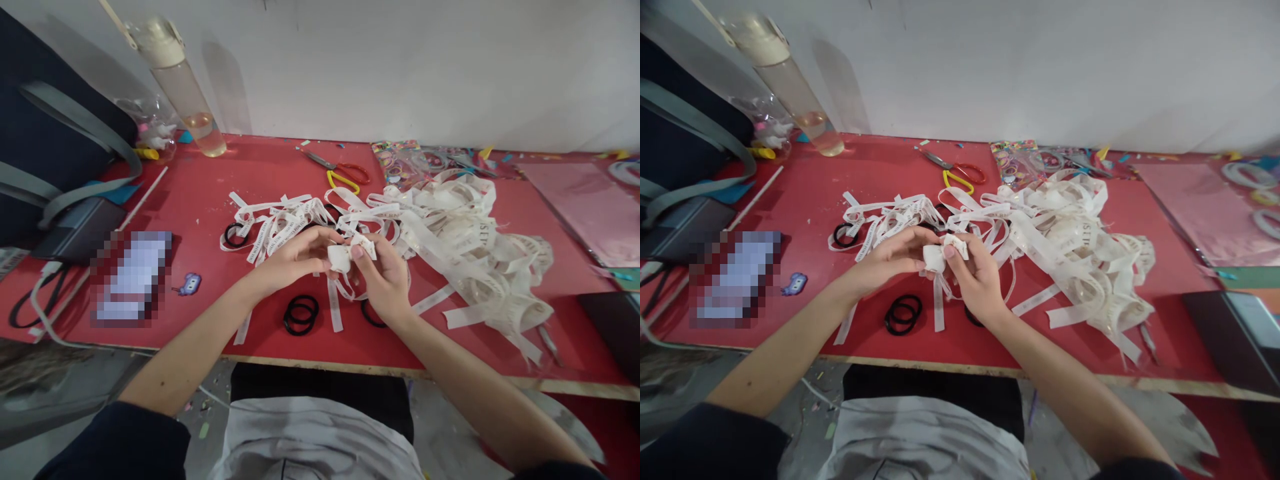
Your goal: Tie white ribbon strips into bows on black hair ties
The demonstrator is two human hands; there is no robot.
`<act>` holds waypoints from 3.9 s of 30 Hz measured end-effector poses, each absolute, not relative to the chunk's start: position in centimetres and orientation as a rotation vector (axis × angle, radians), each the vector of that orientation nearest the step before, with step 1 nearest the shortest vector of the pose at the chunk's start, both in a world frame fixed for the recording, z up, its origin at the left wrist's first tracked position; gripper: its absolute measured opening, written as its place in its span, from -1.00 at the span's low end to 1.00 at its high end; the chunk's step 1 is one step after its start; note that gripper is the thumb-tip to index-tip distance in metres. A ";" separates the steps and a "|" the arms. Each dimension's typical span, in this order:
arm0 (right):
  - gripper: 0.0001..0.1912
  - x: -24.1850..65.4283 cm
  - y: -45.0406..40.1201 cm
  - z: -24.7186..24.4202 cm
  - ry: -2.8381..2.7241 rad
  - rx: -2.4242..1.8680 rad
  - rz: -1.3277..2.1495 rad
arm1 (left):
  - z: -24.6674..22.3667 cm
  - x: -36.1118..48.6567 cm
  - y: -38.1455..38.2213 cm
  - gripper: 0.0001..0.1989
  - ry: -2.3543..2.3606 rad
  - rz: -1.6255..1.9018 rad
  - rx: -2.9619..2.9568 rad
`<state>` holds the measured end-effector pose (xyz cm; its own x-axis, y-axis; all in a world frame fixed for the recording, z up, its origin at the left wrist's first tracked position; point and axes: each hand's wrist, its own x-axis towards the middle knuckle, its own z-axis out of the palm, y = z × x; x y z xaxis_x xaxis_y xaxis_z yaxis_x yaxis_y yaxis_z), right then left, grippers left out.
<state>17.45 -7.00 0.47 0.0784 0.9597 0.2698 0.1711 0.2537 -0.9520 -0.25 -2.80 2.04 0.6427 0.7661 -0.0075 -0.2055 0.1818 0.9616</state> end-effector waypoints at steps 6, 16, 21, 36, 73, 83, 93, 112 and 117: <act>-0.79 17.5 -7.1 0.3 -1.366 -1.187 0.838 | 2.0 -0.3 -3.0 -0.65 0.580 0.727 1.223; -0.78 17.4 -6.8 0.1 -1.272 -1.248 0.835 | 1.8 -0.2 -2.9 -0.83 0.644 0.822 1.411; -0.79 17.2 -6.8 0.3 -1.157 -1.201 0.879 | 1.8 -0.2 -2.9 -0.87 0.737 0.843 1.584; -0.79 17.4 -6.2 -0.5 -1.016 -1.081 1.226 | 1.9 -0.2 -3.0 -0.94 0.644 1.105 2.188; -0.60 17.4 -6.6 -0.1 -1.474 -1.369 0.658 | 2.3 0.1 -3.6 -0.64 0.773 0.722 2.008; -0.62 17.5 -6.9 0.5 -1.421 -1.306 0.761 | 2.3 0.0 -3.7 -0.72 0.741 0.732 2.104; -0.65 17.5 -6.6 0.5 -1.291 -1.304 0.813 | 2.3 0.1 -3.6 -0.84 0.781 0.738 2.125; -0.79 17.4 -6.6 0.1 -1.294 -1.085 0.949 | 1.9 0.2 -3.3 -0.84 0.849 1.085 2.064; -0.82 17.3 -6.9 -0.3 -1.337 -0.987 1.152 | 1.9 0.2 -3.3 -0.78 0.908 0.921 2.024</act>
<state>17.29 -6.85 -0.25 -0.0937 0.9762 0.1955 -0.0489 0.1916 -0.9803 0.16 -3.26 1.94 0.4961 0.8123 0.3067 0.2956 -0.4902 0.8200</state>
